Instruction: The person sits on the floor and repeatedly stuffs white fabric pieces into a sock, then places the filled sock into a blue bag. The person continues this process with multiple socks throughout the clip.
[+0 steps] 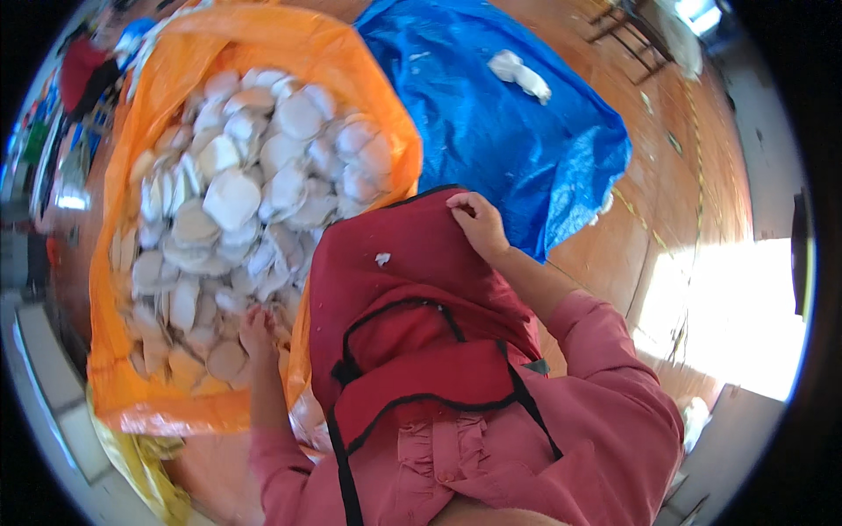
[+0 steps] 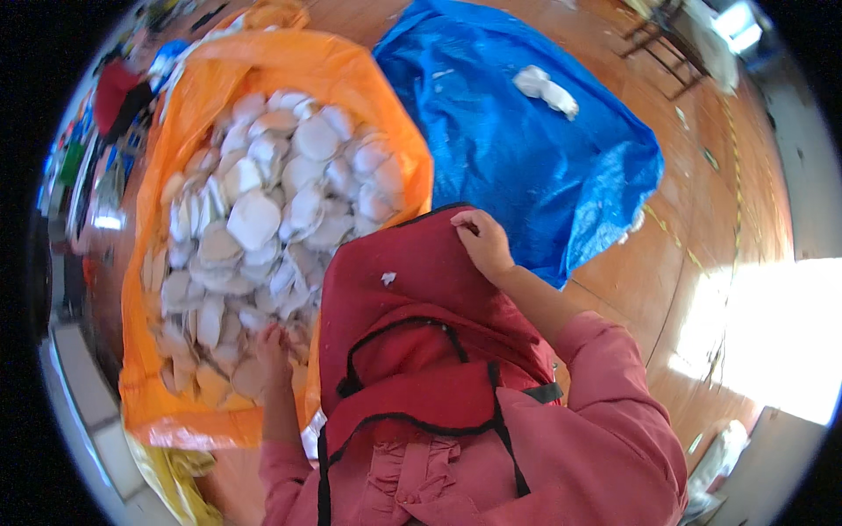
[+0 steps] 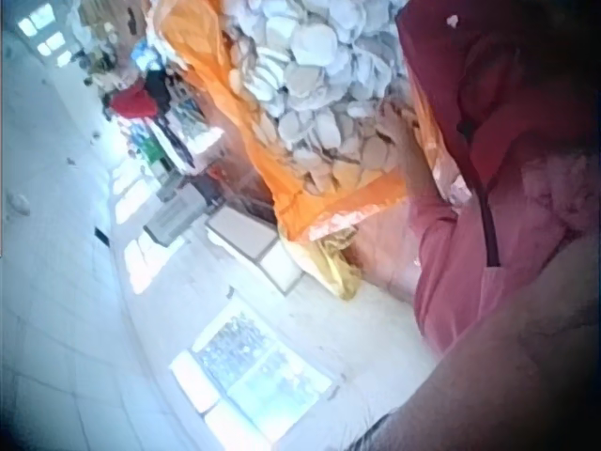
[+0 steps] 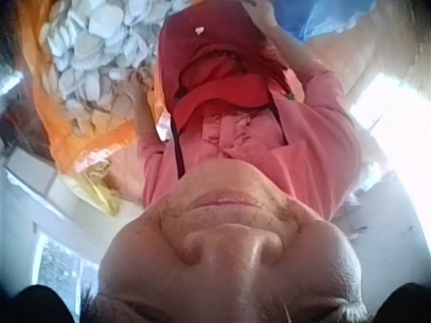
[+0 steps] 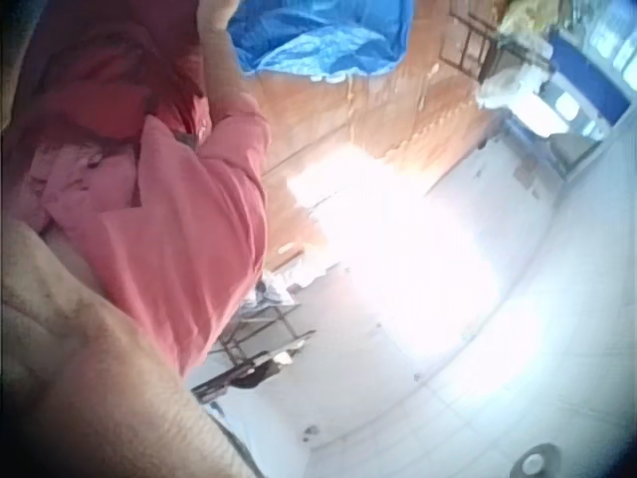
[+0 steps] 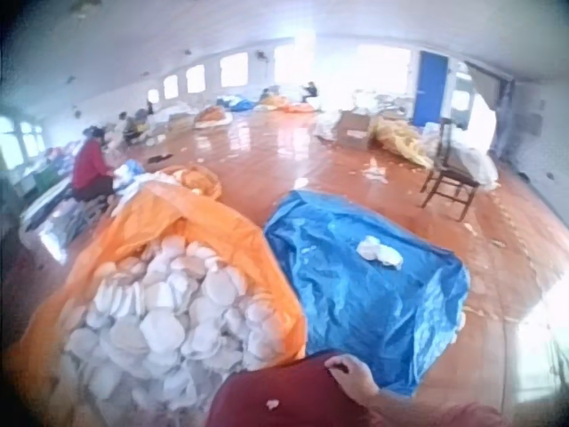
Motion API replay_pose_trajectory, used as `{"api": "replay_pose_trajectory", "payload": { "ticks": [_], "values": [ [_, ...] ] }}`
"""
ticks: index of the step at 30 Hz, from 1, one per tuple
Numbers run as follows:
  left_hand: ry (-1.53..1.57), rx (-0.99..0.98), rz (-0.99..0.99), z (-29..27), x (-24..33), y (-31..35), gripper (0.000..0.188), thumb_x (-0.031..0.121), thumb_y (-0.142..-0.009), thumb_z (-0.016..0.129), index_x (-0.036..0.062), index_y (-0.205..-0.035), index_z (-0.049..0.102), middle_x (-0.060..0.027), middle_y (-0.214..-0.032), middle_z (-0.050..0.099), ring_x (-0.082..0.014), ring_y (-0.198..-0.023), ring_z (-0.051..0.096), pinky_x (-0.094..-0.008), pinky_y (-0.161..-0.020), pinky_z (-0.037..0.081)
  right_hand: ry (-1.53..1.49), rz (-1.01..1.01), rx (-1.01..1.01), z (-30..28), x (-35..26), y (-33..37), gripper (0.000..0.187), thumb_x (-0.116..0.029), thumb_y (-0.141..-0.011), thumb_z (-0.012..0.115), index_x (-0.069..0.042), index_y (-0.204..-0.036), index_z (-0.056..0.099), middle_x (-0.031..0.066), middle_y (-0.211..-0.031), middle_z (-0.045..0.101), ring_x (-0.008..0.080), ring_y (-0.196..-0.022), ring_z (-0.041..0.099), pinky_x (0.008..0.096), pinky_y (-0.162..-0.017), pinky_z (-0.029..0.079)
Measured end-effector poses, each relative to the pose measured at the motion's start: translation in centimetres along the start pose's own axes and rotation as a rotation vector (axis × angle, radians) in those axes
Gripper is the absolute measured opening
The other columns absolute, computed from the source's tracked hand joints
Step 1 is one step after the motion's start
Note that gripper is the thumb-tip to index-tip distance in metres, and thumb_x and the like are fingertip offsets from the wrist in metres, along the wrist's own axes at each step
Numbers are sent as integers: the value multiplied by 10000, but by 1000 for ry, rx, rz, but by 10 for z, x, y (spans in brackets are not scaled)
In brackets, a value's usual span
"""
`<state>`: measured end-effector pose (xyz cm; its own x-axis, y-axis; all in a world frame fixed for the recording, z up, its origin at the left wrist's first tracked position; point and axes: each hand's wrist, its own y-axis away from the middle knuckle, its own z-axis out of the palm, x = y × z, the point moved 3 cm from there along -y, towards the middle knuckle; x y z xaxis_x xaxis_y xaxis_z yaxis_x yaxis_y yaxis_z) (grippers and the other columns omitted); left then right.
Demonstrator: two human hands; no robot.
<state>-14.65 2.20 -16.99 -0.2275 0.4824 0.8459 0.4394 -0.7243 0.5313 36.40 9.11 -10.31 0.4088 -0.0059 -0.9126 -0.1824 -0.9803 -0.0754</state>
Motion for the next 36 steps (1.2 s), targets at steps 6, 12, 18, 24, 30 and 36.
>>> {"api": "replay_pose_trajectory", "payload": {
  "ticks": [6,12,18,24,30,36],
  "values": [
    [-217,116,-82,-56,-33,-70,208,168,-856,666,59,-1033,662,-37,-799,626,-122,-643,575,-281,-538,473,206,-27,-444,32,-43,-5,534,-128,-830,711,-47,-1323,521,120,-1272,593,188,-985,637,310,-871,504],
    [-535,371,-228,-66,-15,-47,416,229,-828,660,103,-1218,584,-134,-906,664,-248,-758,644,-394,-654,526,133,146,-473,77,-55,-16,628,-153,-855,709,-34,-1404,429,173,-1350,525,222,-1051,614,316,-893,497],
    [-977,485,8,-140,-6,-84,658,290,-808,668,64,-1377,427,-204,-1321,526,-351,-1171,546,-443,-957,461,10,55,-407,111,-68,-12,409,-126,-904,638,-7,-1283,541,126,-1246,598,214,-1106,593,316,-969,457],
    [-1340,512,204,-151,65,-99,740,295,-816,697,85,-1445,369,-165,-1469,373,-340,-1362,342,-413,-1078,370,-70,139,-340,108,-60,2,251,-64,-929,572,18,-1165,603,90,-1101,660,176,-1025,619,288,-913,482],
    [-1389,444,271,-133,108,-139,896,347,-832,697,182,-1532,163,-219,-1484,321,-360,-1333,393,-426,-1069,385,-221,341,-219,85,-49,6,217,-54,-937,556,-11,-1146,596,64,-1003,655,120,-860,610,234,-755,500],
    [-884,540,262,-129,149,-189,903,346,-809,699,170,-1527,178,-297,-1424,352,-440,-1264,439,-451,-1046,396,-239,394,-166,74,-48,12,196,-34,-933,543,1,-1115,607,79,-994,649,135,-844,610,249,-738,509]
  ]
}}
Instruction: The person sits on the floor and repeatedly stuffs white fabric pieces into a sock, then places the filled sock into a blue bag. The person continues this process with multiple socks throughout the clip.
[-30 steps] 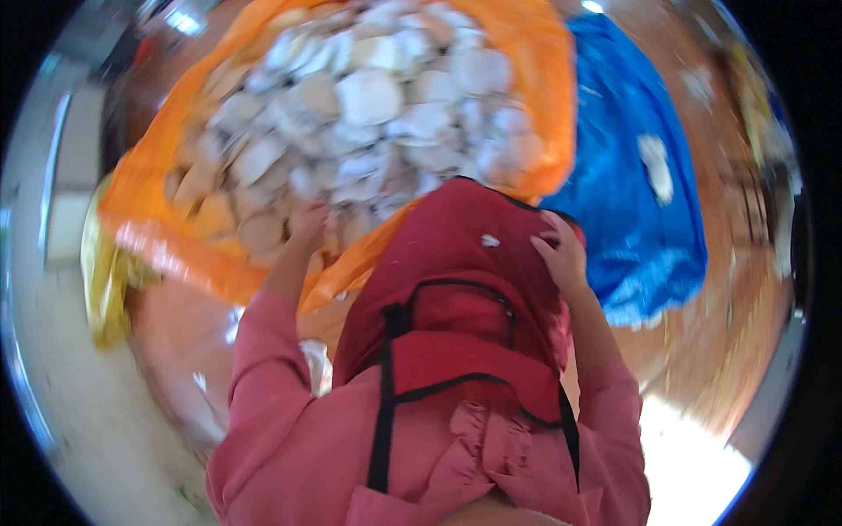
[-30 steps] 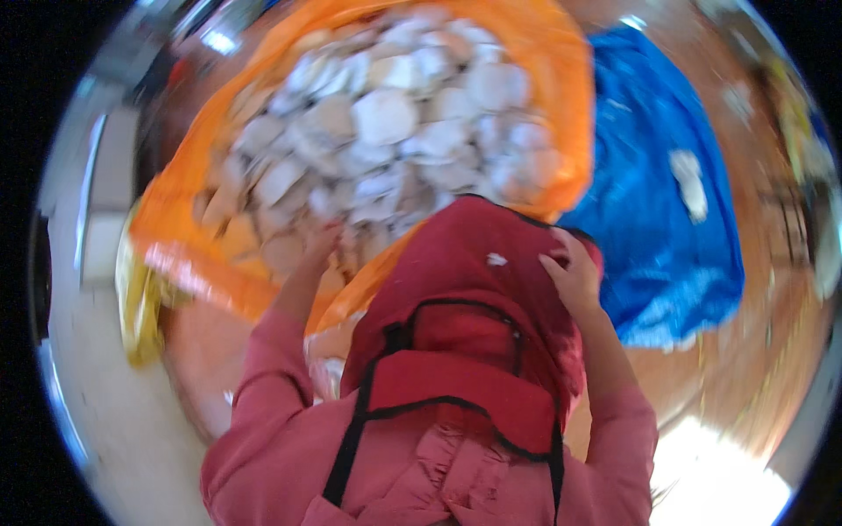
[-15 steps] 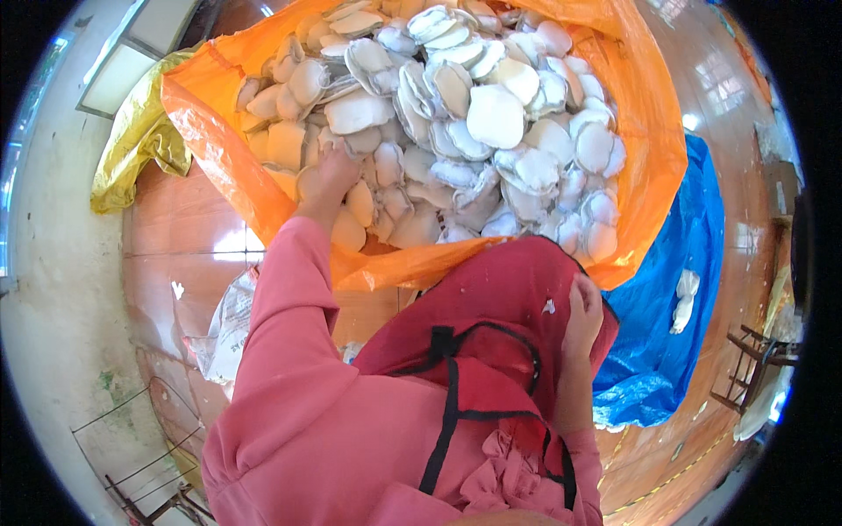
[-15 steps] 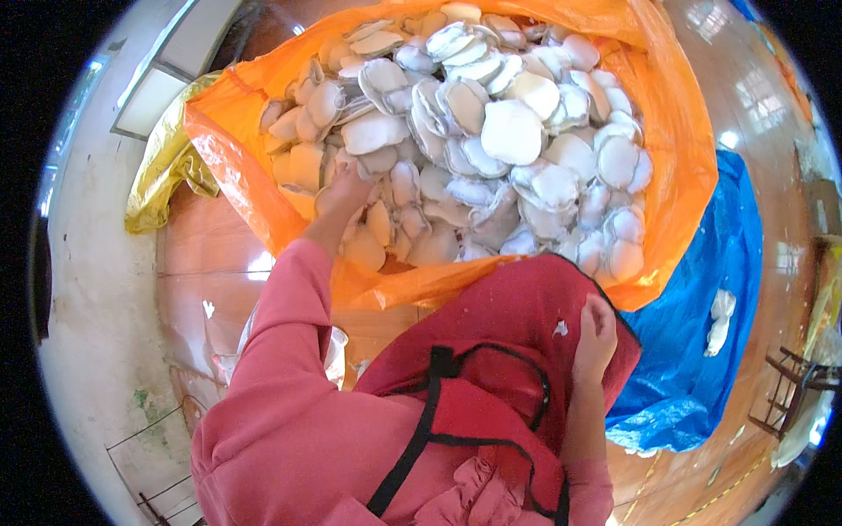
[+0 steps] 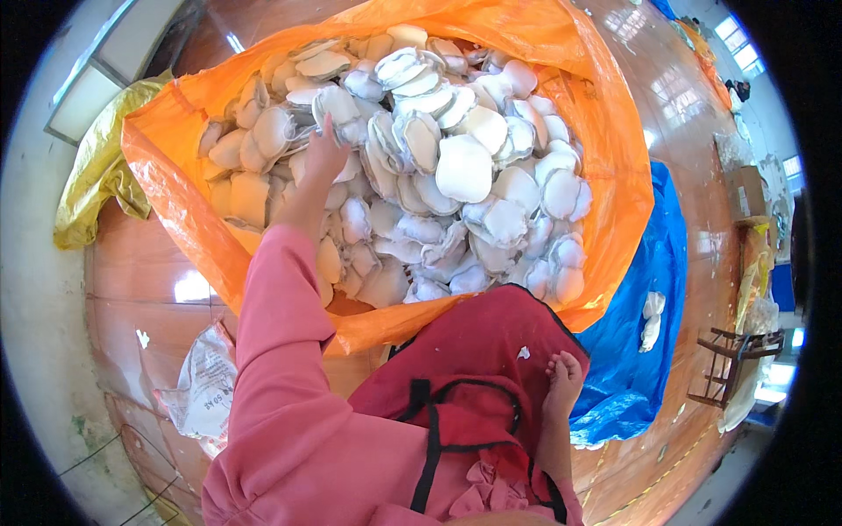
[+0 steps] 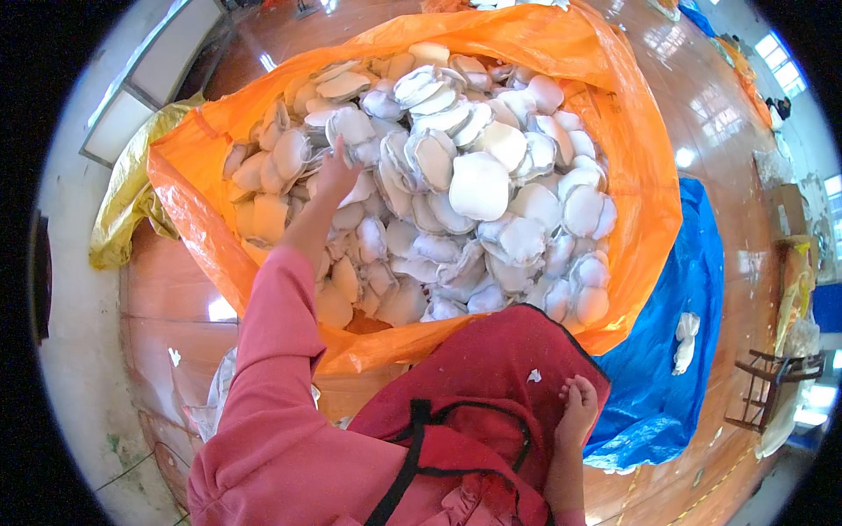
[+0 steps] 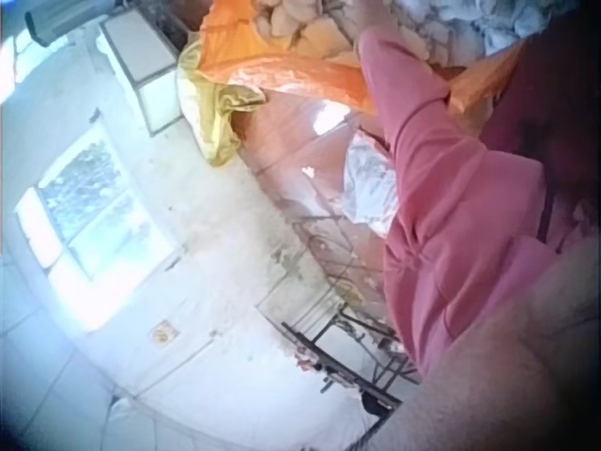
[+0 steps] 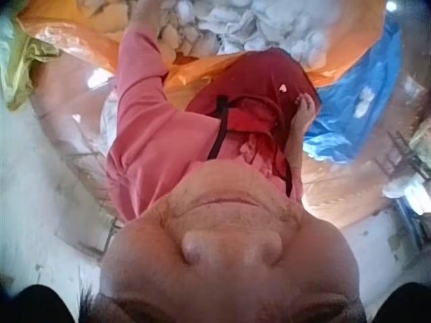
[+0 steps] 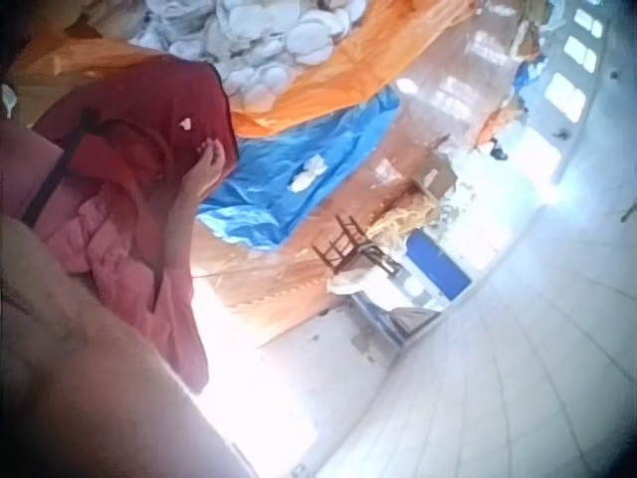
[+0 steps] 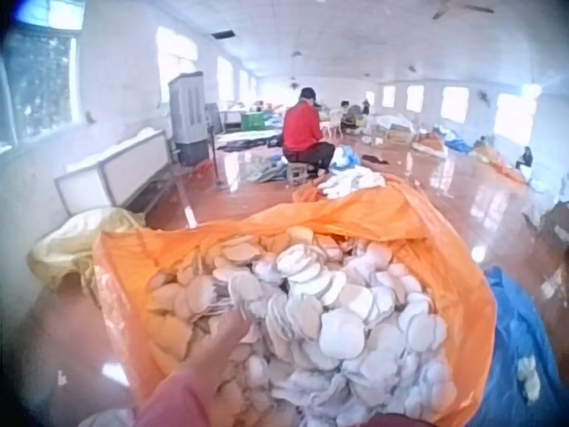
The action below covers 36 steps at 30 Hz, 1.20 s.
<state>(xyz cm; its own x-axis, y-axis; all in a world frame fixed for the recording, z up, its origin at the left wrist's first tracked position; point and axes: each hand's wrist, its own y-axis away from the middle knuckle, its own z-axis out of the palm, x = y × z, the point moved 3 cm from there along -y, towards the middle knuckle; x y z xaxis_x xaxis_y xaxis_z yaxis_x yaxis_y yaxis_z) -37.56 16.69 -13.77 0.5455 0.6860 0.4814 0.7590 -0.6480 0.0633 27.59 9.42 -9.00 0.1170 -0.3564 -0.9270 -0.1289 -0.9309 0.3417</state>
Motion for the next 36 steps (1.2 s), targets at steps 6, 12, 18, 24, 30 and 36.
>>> {"api": "replay_pose_trajectory", "payload": {
  "ticks": [6,12,18,24,30,36],
  "values": [
    [135,-49,-55,22,-8,-45,674,380,-810,673,105,-1389,466,-304,-1362,406,-448,-1241,450,-442,-1048,388,39,2,-42,3,14,-3,207,-52,-934,555,-7,-1131,598,78,-1008,653,128,-839,612,241,-729,512],
    [310,-59,-120,52,-57,-32,459,338,-898,571,84,-1279,541,-258,-1318,438,-417,-1190,485,-422,-1032,398,64,5,-91,21,12,-2,188,-56,-939,547,1,-1105,614,83,-996,660,130,-839,613,246,-735,514],
    [380,-2,-24,64,-58,47,393,271,-951,491,78,-1292,520,-228,-1276,474,-384,-1105,533,-431,-977,430,17,-19,-97,11,13,5,189,-62,-942,545,0,-1106,616,84,-1007,658,134,-845,614,249,-744,517],
    [363,238,298,3,-46,128,421,196,-929,548,48,-1320,492,-181,-1193,515,-334,-1046,560,-408,-894,463,-16,0,-85,3,17,7,196,-63,-943,549,3,-1117,611,84,-1012,656,137,-859,614,251,-754,519],
    [311,54,16,-15,-64,177,469,200,-901,624,10,-1310,492,-167,-1167,526,-300,-1036,568,-369,-885,473,-128,43,-154,8,16,11,221,-60,-945,548,2,-1151,596,83,-1032,656,135,-878,615,245,-769,514],
    [702,36,97,-13,-47,212,401,151,-958,563,15,-1328,487,-100,-1183,533,-217,-1050,561,-348,-936,449,-168,57,-201,0,15,31,242,-54,-938,555,-7,-1174,586,82,-1047,657,125,-881,617,237,-765,512]
  ]
}}
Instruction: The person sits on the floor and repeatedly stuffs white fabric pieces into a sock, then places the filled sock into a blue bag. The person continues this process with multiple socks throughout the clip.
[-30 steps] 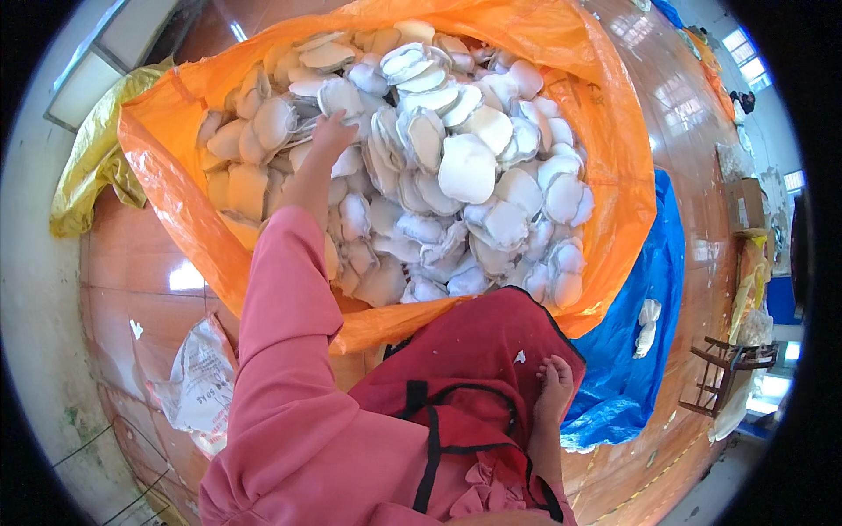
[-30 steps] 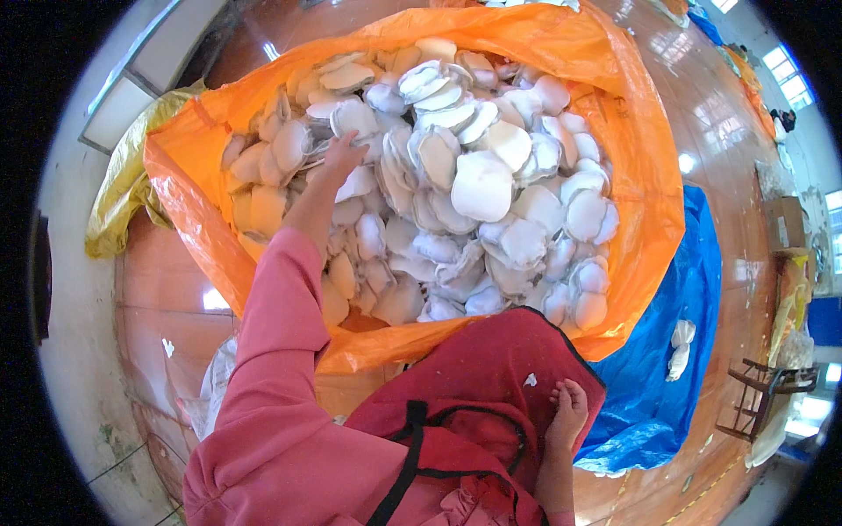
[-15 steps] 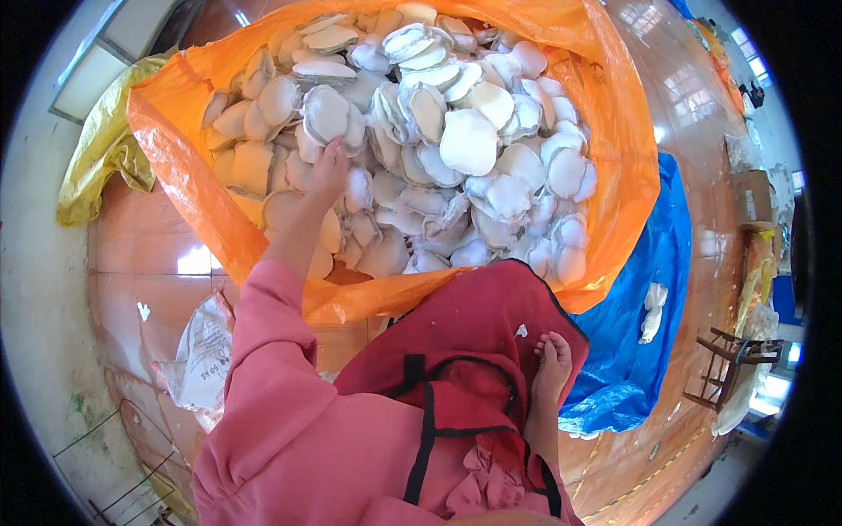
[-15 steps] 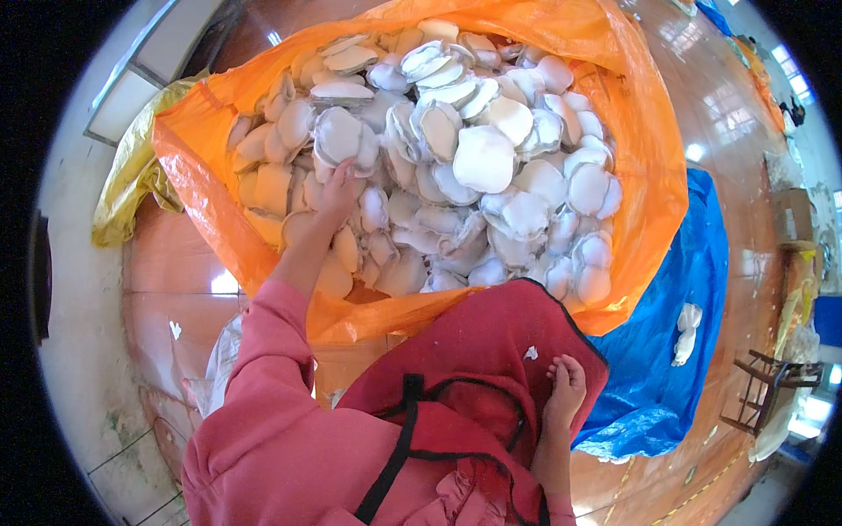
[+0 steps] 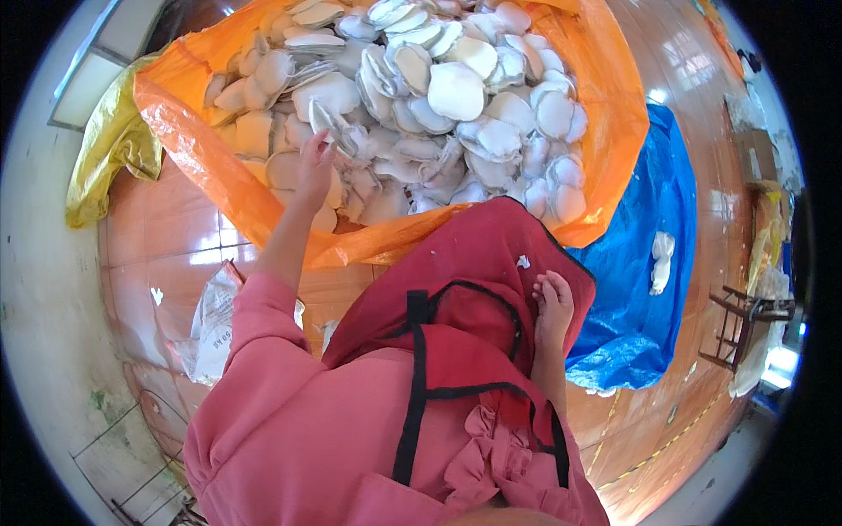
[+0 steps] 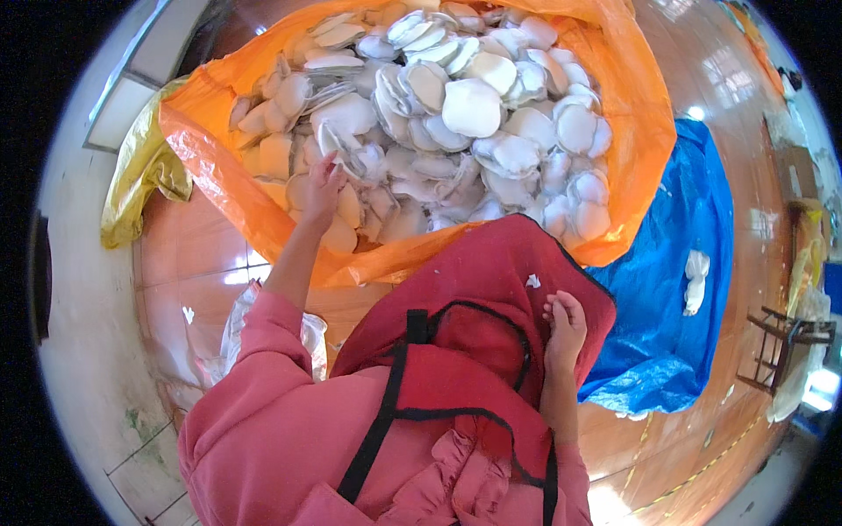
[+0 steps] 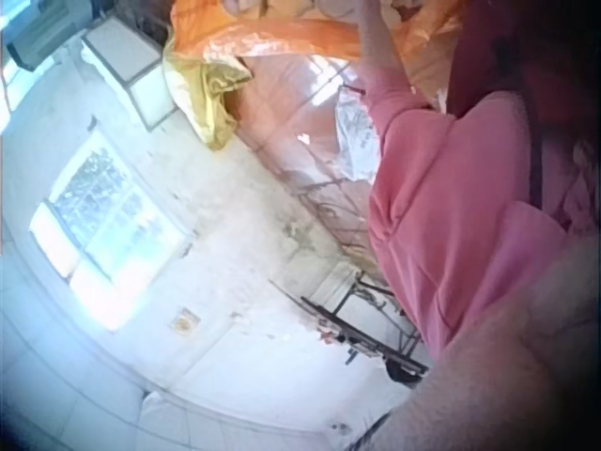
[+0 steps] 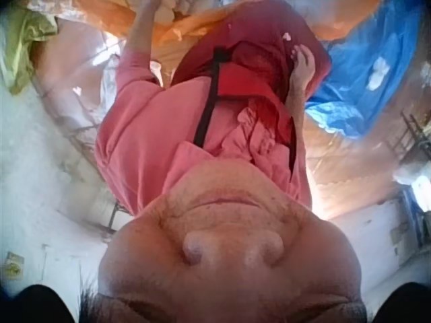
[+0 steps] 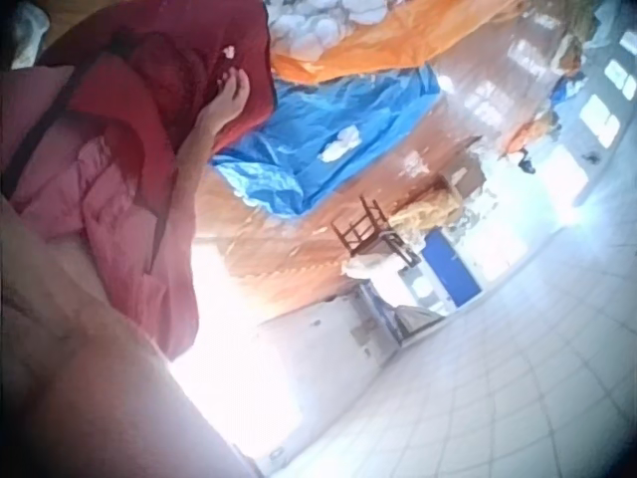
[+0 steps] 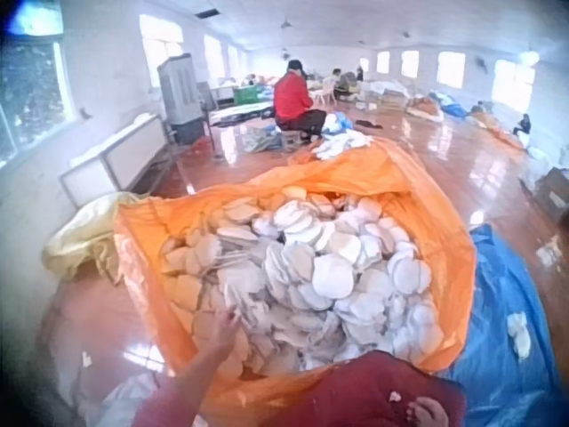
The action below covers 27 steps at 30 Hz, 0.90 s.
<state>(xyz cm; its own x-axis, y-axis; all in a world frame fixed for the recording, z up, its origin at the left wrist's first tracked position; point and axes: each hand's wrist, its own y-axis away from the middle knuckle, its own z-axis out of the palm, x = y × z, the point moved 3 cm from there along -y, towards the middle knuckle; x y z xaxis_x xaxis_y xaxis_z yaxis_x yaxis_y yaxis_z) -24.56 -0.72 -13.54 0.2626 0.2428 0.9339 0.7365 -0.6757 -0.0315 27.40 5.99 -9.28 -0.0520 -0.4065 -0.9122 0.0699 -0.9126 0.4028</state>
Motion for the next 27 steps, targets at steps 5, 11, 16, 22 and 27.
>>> {"api": "replay_pose_trajectory", "payload": {
  "ticks": [5,11,16,22,27],
  "values": [
    [579,-128,-68,24,80,41,347,153,-1006,494,24,-1328,487,-56,-1221,541,-155,-1088,542,-313,-991,425,84,8,-157,28,-18,5,293,-89,-938,565,-14,-1221,564,92,-1128,634,158,-959,627,267,-805,518],
    [653,-372,-67,61,150,116,327,102,-1007,461,8,-1320,473,-82,-1211,542,-174,-1119,539,-319,-1029,402,-180,50,-493,117,-57,15,626,-186,-958,572,-95,-1481,241,134,-1386,451,218,-1170,544,347,-901,513],
    [307,-618,195,83,156,180,369,63,-955,528,-12,-1311,467,-119,-1256,477,-234,-1156,540,-338,-987,436,-403,88,-342,121,-38,10,618,-195,-941,589,-118,-1469,278,103,-1370,462,235,-1207,517,409,-968,475],
    [-74,-1009,130,73,173,208,370,39,-882,645,28,-1246,582,-34,-839,641,-139,-792,646,-266,-744,517,-381,218,-328,77,-32,17,576,-85,-846,665,-72,-1374,435,98,-1280,523,214,-1151,537,370,-977,466],
    [-467,-698,520,84,211,176,488,148,-808,719,54,-1263,571,-123,-987,649,-228,-883,647,-305,-794,507,-72,27,-457,57,-20,19,559,-77,-805,703,-68,-1333,521,85,-1289,527,201,-1188,499,335,-1028,409]
  ]
}}
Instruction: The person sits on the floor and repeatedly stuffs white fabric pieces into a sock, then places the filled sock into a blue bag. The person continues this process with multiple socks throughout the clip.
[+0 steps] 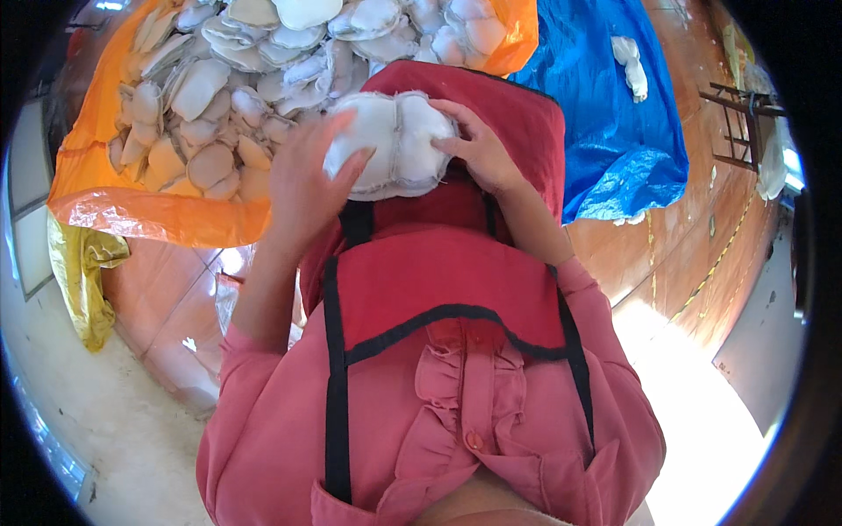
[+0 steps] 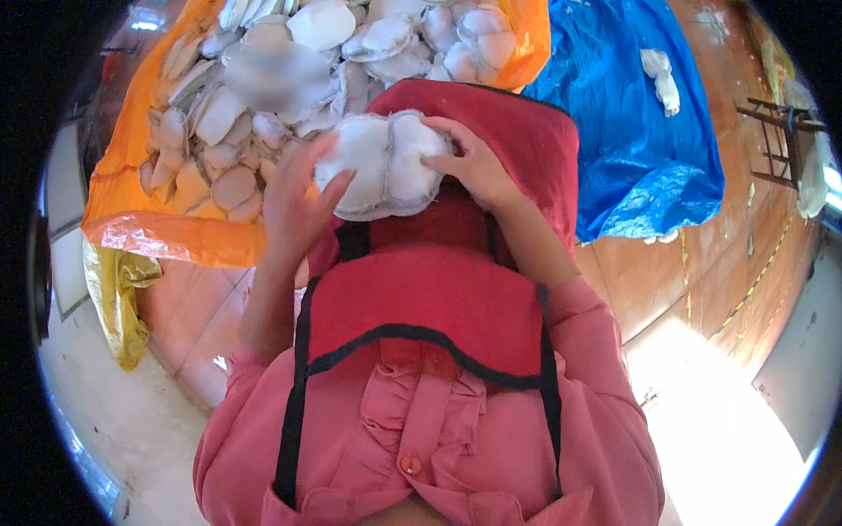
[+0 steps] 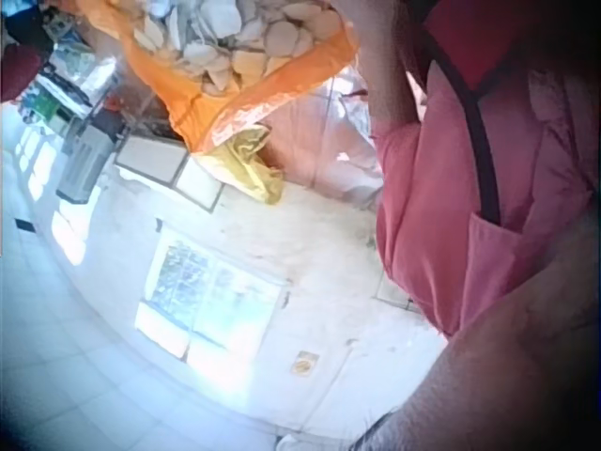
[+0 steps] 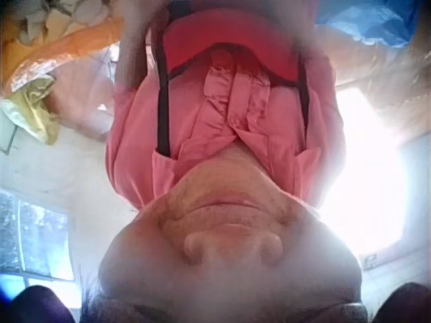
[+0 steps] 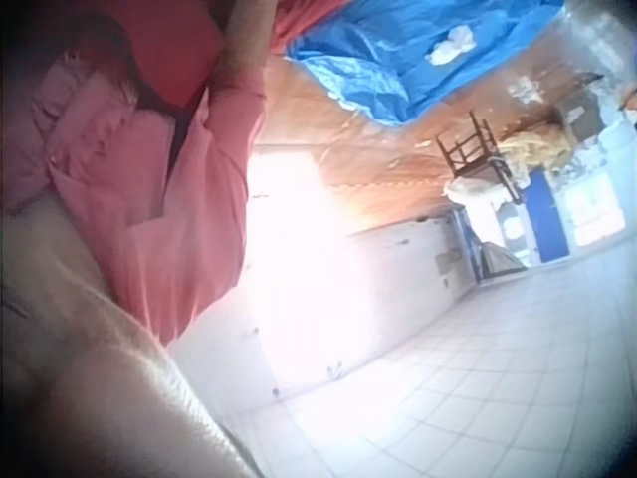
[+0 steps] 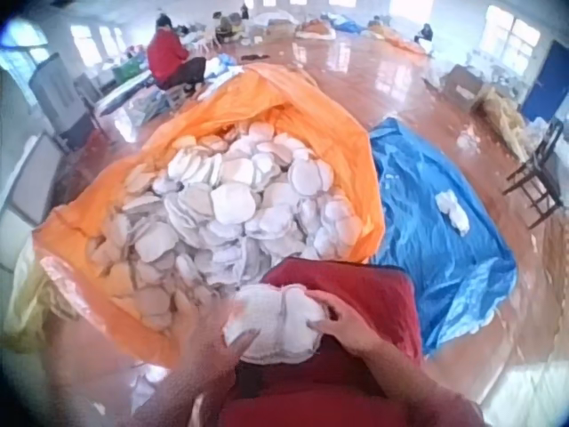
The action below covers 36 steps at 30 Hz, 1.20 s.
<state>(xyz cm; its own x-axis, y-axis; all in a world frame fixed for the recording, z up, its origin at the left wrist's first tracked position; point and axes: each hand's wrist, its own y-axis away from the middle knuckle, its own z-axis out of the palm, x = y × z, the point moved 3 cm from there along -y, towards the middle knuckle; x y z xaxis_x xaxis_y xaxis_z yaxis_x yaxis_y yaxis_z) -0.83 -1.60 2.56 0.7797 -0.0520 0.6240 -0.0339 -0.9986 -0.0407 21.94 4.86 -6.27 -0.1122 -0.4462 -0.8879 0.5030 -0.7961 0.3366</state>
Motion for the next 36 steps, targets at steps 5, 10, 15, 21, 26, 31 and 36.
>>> {"api": "replay_pose_trajectory", "payload": {
  "ticks": [5,10,15,21,26,31,36],
  "values": [
    [-90,-219,-55,26,-25,-50,690,382,-747,731,101,-1338,512,-174,-1266,568,-346,-1176,541,-416,-988,423,562,-282,130,-4,-2,0,507,-100,-805,727,-57,-1279,552,68,-1142,585,167,-1072,556,293,-928,467],
    [-115,-359,-178,27,-7,-46,676,397,-734,733,81,-1297,531,-199,-1192,619,-341,-1095,602,-404,-919,473,255,-8,256,-12,14,6,369,-88,-848,701,-31,-1188,568,42,-1055,598,102,-933,573,235,-760,493],
    [-133,-339,-298,24,17,-36,631,379,-739,735,63,-1251,547,-211,-1102,653,-357,-1032,630,-426,-865,496,35,-126,295,-7,20,13,379,-110,-886,677,-20,-1232,551,30,-998,623,106,-874,598,241,-780,499],
    [-147,-219,-228,30,17,-23,626,381,-750,734,28,-1232,549,-214,-1118,643,-366,-1044,618,-434,-867,491,187,-185,371,6,13,26,313,-122,-879,670,-16,-1172,636,65,-1030,648,139,-899,616,261,-792,503],
    [-213,-170,-132,31,21,-21,604,371,-747,746,3,-1187,557,-187,-1113,635,-356,-1037,603,-435,-868,482,561,-349,407,6,18,17,216,-90,-860,668,-29,-1067,649,19,-932,632,102,-838,585,244,-777,489],
    [-184,-133,11,36,18,-18,557,300,-739,757,32,-1192,576,-169,-1103,646,-349,-1050,587,-426,-916,455,429,-149,473,2,33,1,307,-63,-814,640,-23,-1110,570,51,-979,613,153,-862,578,286,-797,484],
    [-135,-151,120,43,17,-14,522,269,-738,761,52,-1179,587,-161,-1102,651,-353,-1042,590,-431,-911,456,539,-57,477,-9,50,-21,402,-91,-767,660,-17,-1138,525,131,-1056,593,222,-965,568,333,-865,467]
  ]
}}
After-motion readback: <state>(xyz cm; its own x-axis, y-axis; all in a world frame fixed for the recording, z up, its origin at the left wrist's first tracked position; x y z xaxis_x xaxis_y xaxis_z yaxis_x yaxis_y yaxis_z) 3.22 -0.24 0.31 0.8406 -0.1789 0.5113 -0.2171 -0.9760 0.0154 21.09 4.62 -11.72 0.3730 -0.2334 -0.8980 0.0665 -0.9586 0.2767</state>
